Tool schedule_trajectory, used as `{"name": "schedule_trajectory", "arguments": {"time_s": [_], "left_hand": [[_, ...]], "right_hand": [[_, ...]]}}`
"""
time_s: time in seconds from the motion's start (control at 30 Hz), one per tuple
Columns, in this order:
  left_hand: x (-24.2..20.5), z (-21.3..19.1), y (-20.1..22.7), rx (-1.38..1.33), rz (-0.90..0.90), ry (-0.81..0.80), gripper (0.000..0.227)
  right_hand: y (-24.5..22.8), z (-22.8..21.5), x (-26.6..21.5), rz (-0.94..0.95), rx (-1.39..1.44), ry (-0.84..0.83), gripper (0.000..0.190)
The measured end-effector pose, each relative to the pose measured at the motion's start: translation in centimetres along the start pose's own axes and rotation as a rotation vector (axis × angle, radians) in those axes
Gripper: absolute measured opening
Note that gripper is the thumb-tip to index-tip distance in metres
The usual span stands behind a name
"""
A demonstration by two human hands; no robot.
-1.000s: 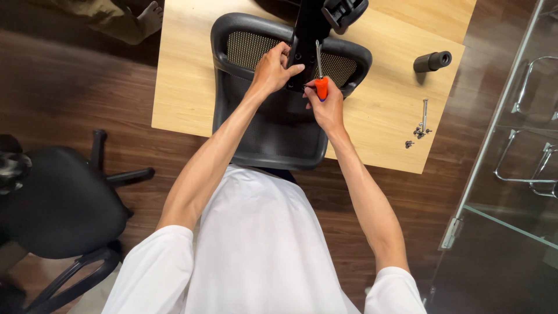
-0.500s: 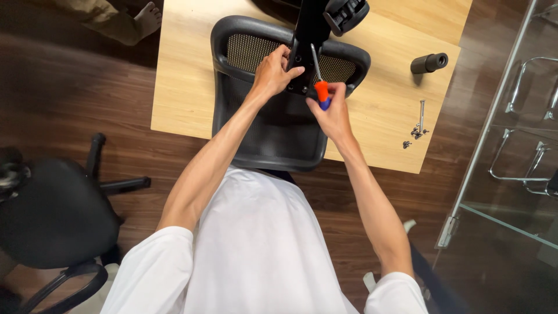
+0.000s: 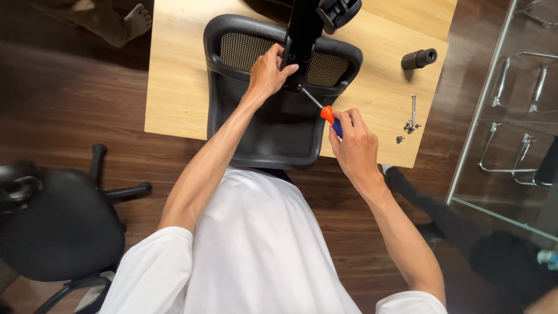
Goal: The person assembles an office chair on a wooden table. They use a screwdriver to drive screws securing the black five-star base to the seat mechanism, reposition the base, then align the mesh backrest against the seat and drive screws to fasten the backrest, picking screws from the table by hand.
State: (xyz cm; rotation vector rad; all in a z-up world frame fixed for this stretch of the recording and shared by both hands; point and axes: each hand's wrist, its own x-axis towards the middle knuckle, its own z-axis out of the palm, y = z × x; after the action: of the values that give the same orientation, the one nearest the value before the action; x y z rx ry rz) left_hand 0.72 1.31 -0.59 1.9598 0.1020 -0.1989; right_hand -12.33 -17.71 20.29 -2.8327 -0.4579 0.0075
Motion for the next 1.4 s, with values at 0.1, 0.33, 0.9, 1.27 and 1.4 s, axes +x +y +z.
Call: {"name": "schedule_trajectory", "arguments": {"time_s": [0.1, 0.33, 0.9, 1.27, 1.4], "left_hand": [[-0.2, -0.1, 0.2, 0.016, 0.018, 0.014, 0.041], [-0.2, -0.1, 0.1, -0.014, 0.033, 0.026, 0.041], [-0.3, 0.0, 0.4, 0.033, 0.003, 0.038, 0.043], [-0.4, 0.0, 0.5, 0.026, 0.009, 0.043, 0.043], [-0.4, 0.1, 0.3, 0.032, 0.022, 0.067, 0.043]], "right_hand": [[-0.1, 0.1, 0.1, -0.015, -0.015, -0.002, 0.030], [0.1, 1.0, 0.1, -0.032, -0.054, 0.004, 0.030], [-3.7, -2.6, 4.0, -0.190, -0.230, -0.164, 0.029], [-4.3, -2.1, 4.1, -0.019, -0.207, -0.145, 0.027], [-4.3, -3.8, 4.2, -0.192, -0.073, -0.164, 0.029]]}}
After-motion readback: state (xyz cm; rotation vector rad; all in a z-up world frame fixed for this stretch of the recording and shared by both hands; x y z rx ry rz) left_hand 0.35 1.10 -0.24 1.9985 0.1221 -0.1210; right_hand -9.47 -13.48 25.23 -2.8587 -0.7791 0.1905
